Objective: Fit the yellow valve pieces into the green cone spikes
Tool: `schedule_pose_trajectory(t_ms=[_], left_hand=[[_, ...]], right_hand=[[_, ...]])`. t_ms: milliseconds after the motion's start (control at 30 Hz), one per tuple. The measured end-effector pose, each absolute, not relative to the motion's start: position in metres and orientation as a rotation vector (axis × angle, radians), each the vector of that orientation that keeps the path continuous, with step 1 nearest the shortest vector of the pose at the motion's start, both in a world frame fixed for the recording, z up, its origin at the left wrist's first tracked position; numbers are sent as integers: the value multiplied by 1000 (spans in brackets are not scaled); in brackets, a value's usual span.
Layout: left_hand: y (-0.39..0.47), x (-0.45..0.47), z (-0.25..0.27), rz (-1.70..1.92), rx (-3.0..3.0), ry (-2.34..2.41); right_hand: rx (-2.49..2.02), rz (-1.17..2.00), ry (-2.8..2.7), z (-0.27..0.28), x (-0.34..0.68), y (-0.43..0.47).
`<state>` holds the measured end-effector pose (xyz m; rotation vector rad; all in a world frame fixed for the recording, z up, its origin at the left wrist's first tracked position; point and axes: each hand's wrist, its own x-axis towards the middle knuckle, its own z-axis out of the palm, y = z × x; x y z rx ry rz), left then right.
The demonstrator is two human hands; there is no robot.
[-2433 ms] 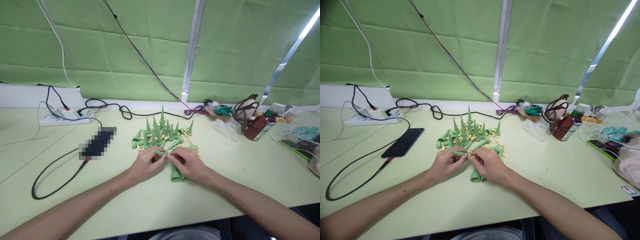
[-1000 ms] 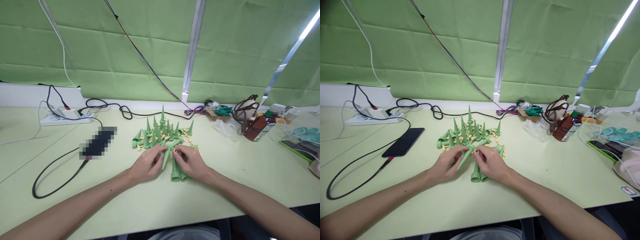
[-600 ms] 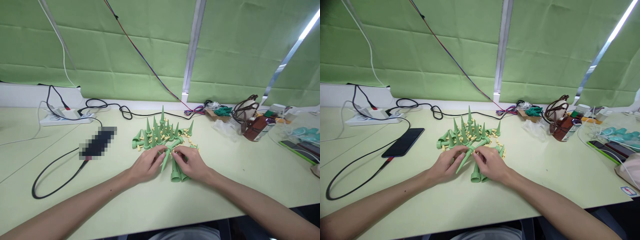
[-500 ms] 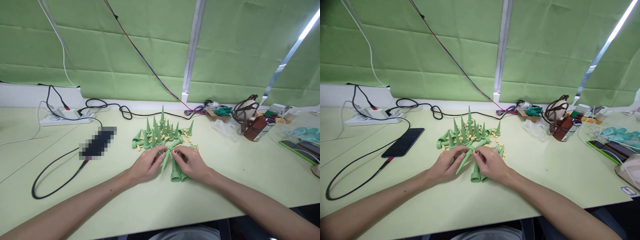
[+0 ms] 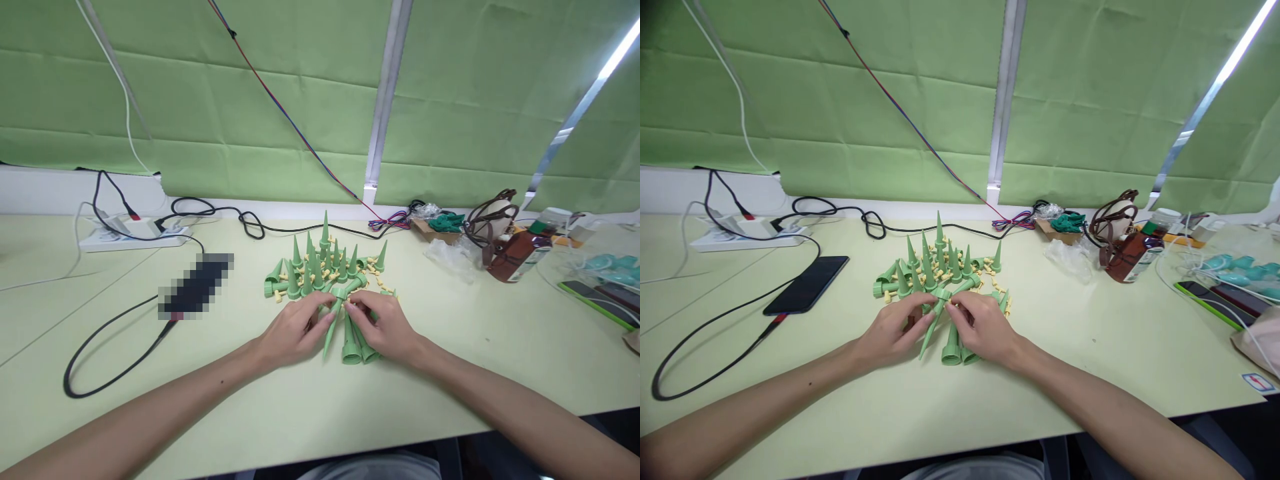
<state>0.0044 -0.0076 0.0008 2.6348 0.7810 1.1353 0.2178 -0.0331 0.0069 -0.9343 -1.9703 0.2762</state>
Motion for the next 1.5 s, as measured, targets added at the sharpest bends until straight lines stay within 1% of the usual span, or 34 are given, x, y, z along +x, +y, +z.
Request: schedule_pose_trajectory(t_ms=[167,467,767,1067,1300,1500], left_hand=[[-7,5,-1,1180,2640,781],[-4,3,-10,1109,2501,878],[-4,3,-11,1136,2463,873],[-4,3,-10,1280,2532,770],[-4,3,-10,1364,2587,735],[-4,3,-11,1331,2584,679]], right_hand=[[-938,259,-1958,8,217,-34],[-938,245,-1949,8,218,-35],[-933,240,-1948,8,217,-34],[-913,242,-1933,10,218,-36],[-847,185,-1944,11,218,-38],[-823,186,-1959,12,218,-38]])
